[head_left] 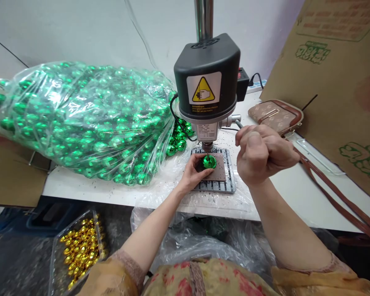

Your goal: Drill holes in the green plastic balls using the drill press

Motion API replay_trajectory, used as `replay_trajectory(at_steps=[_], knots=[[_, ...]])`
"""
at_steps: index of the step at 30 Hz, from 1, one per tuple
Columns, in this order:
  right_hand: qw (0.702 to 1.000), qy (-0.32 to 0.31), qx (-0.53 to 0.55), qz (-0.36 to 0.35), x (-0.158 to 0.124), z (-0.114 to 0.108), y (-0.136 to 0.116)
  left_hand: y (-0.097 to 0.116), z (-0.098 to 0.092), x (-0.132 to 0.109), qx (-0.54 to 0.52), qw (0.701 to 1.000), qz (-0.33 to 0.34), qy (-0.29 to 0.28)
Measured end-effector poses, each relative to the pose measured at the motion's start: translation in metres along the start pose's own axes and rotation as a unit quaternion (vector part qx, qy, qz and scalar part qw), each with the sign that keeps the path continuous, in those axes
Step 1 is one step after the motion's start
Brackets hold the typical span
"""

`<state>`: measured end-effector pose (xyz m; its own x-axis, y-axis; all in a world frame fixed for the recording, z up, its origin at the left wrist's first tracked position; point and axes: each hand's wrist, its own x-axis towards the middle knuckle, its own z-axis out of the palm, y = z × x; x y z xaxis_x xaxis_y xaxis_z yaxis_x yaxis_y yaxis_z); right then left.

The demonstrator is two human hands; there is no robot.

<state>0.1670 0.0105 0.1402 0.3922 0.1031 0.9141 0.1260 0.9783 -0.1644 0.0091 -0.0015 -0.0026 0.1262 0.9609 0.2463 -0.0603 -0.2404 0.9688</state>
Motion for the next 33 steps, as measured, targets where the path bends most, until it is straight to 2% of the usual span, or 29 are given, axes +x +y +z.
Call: replay_trajectory(at_steps=[10, 12, 14, 17, 19, 21, 23, 26, 29, 31, 33], knots=[[0.999, -0.017, 0.024, -0.032, -0.011, -0.006, 0.002, 0.005, 0.002, -0.002, 0.003, 1.0, 0.002, 0.01], [1.0, -0.011, 0.003, 0.004, -0.002, -0.002, -0.003, 0.004, 0.003, -0.001, 0.007, 1.0, -0.001, 0.01], [0.996, 0.0, -0.032, 0.082, 0.012, 0.005, -0.008, 0.003, 0.004, 0.0, 0.011, 1.0, -0.003, 0.017], [0.987, 0.005, -0.046, 0.152, 0.037, 0.016, -0.012, 0.006, 0.006, -0.002, 0.038, 0.997, 0.007, 0.06], [0.985, 0.003, -0.046, 0.165, 0.048, 0.021, -0.011, 0.014, 0.007, -0.011, 0.091, 0.99, 0.024, 0.106], [0.984, 0.005, -0.043, 0.17, 0.053, 0.023, -0.009, 0.026, 0.006, -0.03, 0.164, 0.976, 0.068, 0.122], [0.984, 0.005, -0.038, 0.172, 0.055, 0.024, -0.009, 0.038, 0.003, -0.057, 0.222, 0.961, 0.147, 0.07], [0.985, 0.007, -0.036, 0.171, 0.054, 0.024, -0.008, 0.047, -0.004, -0.106, 0.273, 0.923, 0.248, -0.105], [0.986, 0.017, -0.034, 0.165, 0.053, 0.024, -0.007, 0.041, -0.013, -0.151, 0.392, 0.852, 0.242, -0.247], [0.987, 0.021, -0.029, 0.156, 0.052, 0.023, -0.004, 0.034, -0.02, -0.17, 0.463, 0.81, 0.221, -0.282], [0.989, 0.021, -0.022, 0.147, 0.05, 0.022, -0.002, 0.031, -0.028, -0.176, 0.474, 0.803, 0.236, -0.274]])
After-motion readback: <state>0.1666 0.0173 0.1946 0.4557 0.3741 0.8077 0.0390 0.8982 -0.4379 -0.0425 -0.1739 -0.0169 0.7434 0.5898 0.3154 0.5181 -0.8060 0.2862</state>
